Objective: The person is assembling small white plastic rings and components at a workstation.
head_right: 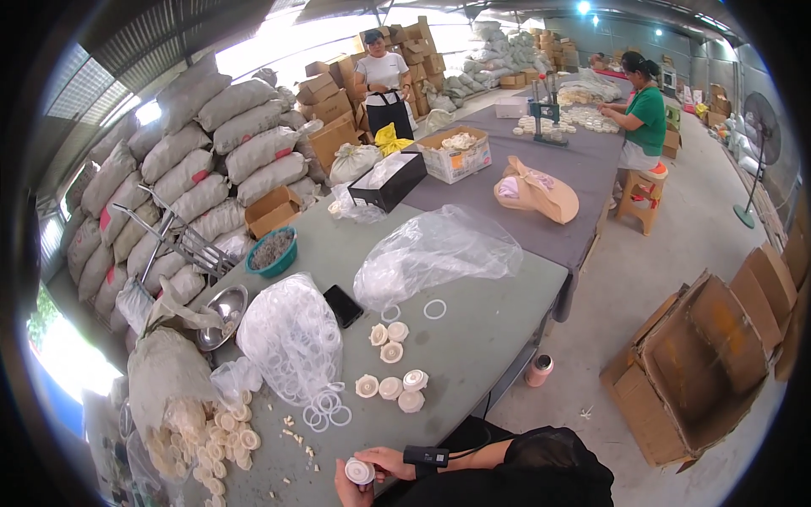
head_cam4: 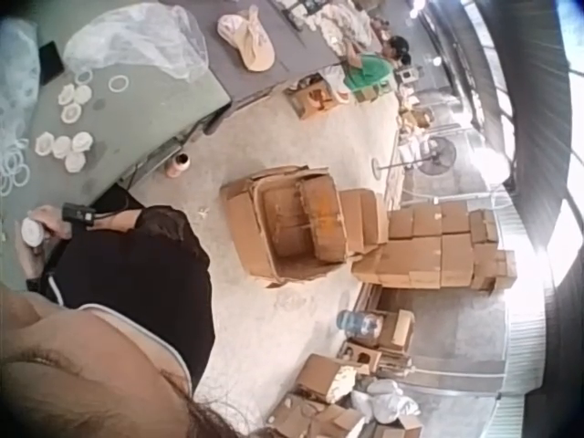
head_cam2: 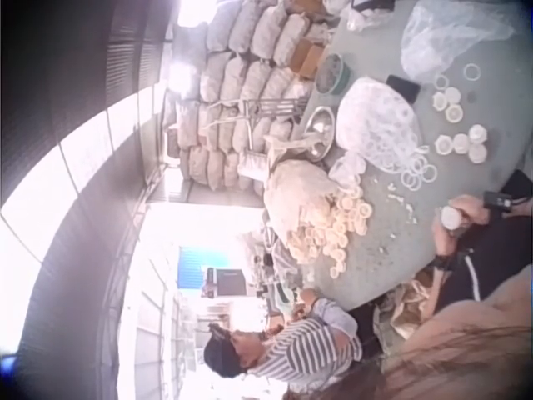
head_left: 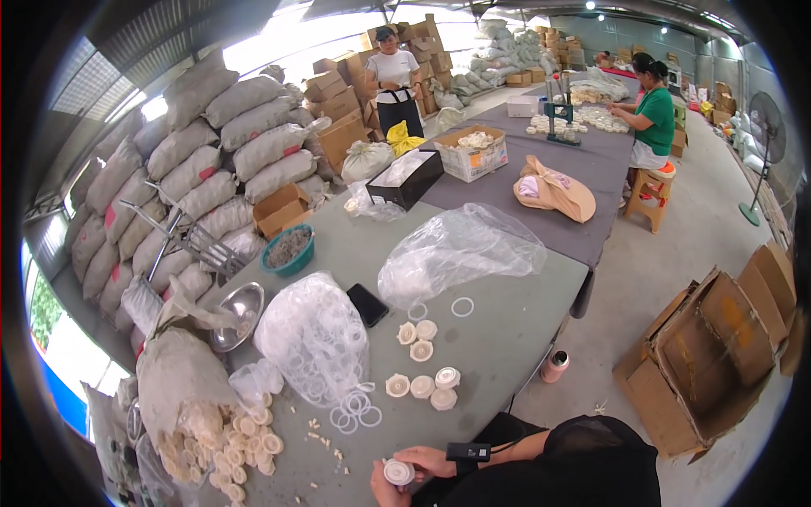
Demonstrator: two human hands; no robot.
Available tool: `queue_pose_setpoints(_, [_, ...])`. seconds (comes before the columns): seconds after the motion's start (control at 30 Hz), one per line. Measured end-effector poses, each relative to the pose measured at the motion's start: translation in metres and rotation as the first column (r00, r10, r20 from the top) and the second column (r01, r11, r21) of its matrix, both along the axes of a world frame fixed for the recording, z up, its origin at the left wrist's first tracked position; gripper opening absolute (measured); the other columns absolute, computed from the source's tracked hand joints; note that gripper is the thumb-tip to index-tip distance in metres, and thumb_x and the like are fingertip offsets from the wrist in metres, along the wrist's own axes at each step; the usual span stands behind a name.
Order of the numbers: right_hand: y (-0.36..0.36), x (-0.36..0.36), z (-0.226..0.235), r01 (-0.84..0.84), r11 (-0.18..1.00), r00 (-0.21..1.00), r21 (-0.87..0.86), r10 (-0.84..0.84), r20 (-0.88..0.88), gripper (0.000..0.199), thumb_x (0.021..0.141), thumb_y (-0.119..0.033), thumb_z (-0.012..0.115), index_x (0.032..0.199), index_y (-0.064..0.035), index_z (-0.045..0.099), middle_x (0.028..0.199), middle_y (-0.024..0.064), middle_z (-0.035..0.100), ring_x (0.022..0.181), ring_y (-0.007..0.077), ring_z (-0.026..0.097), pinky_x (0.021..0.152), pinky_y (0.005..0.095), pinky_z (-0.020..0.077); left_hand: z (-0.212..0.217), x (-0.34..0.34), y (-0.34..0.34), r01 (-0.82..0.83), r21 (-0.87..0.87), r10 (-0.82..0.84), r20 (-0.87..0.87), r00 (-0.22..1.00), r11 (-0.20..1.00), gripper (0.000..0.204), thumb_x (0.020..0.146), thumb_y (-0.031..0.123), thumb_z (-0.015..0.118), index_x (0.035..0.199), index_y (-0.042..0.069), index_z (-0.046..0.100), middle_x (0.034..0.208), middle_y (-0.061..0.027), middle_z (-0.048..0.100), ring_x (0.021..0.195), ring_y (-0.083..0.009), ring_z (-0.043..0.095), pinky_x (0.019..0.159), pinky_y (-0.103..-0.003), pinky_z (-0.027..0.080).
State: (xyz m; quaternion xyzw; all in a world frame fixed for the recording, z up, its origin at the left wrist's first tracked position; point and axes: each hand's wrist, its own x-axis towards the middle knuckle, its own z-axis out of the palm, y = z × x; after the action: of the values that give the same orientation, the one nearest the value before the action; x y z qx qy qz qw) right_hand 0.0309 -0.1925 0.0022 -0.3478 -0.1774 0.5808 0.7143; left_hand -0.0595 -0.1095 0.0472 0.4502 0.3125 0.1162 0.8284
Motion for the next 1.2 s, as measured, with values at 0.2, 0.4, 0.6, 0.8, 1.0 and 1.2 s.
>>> queue_pose_setpoints(0.2, [0.006,0.002,-0.014,0.058,0.998,0.998,-0.013,-0.058,-0.034,0.027,0.09,-0.03,0.041,0.078,-0.0074,0.051,0.058,-0.0027,0.046,0.046,0.0063,0.039,0.043,0.0191,0.0303,-0.024,-0.009,0.013,0.071,-0.141,-0.06,0.082,0.995,0.988,0.038,0.09,0.039,0.035,0.087,0.006,0.053,0.075,-0.0041,0.056,0.064,-0.014,0.054,0.053,-0.025,0.042])
queue_pose_setpoints(0.4, [0.002,-0.001,-0.009,0.04,0.998,0.999,-0.043,-0.039,0.035,0.026,0.088,-0.032,0.043,0.081,-0.0087,0.052,0.059,-0.0056,0.046,0.046,0.0028,0.039,0.04,0.0172,0.0277,-0.051,-0.01,0.019,0.163,0.054,-0.171,0.194,0.966,0.985,0.039,0.09,0.034,0.033,0.088,0.003,0.056,0.084,-0.0051,0.058,0.073,-0.014,0.055,0.066,-0.025,0.043])
queue_pose_setpoints(0.6, [0.001,-0.005,-0.008,-0.009,0.988,0.998,-0.156,0.02,0.065,0.024,0.088,-0.032,0.045,0.083,-0.0095,0.052,0.059,-0.0064,0.047,0.047,0.0021,0.041,0.041,0.0166,0.0301,-0.062,-0.016,0.02,0.013,0.131,-0.026,0.098,0.995,0.991,0.032,0.088,0.026,0.039,0.076,0.001,0.054,0.067,-0.0048,0.056,0.057,-0.0115,0.052,0.051,-0.023,0.041])
queue_pose_setpoints(0.8, [0.002,-0.001,-0.016,-0.013,1.0,1.0,0.012,0.013,-0.01,0.018,0.087,-0.022,0.047,0.094,-0.0053,0.051,0.073,-0.0006,0.053,0.059,0.0065,0.05,0.055,0.019,0.039,-0.044,-0.005,0.022,-0.162,-0.147,0.182,0.138,0.974,0.976,0.033,0.092,0.03,0.034,0.069,0.011,0.048,0.055,0.0015,0.046,0.043,-0.006,0.039,0.038,-0.022,0.029])
queue_pose_setpoints(1.0, [0.005,0.007,-0.024,0.094,0.996,0.981,-0.001,-0.093,-0.168,0.019,0.088,-0.016,0.045,0.099,-0.002,0.051,0.082,0.0036,0.056,0.066,0.0102,0.053,0.062,0.0236,0.0447,-0.056,-0.005,0.02,-0.195,-0.09,0.212,0.274,0.938,0.977,0.017,0.089,0.02,0.042,0.084,0.006,0.049,0.069,-0.003,0.053,0.052,-0.0101,0.047,0.045,-0.023,0.037])
queue_pose_setpoints(1.2, [-0.003,0.071,0.002,0.338,0.937,0.895,-0.086,-0.292,0.339,0.022,0.086,-0.018,0.046,0.097,-0.0003,0.054,0.079,0.0034,0.057,0.063,0.0094,0.055,0.06,0.0232,0.0453,-0.038,-0.004,0.008,-0.153,0.106,0.12,0.268,0.956,0.982,0.016,0.084,0.005,0.047,0.1,0.003,0.048,0.091,-0.0077,0.055,0.074,-0.0145,0.054,0.067,-0.027,0.045])
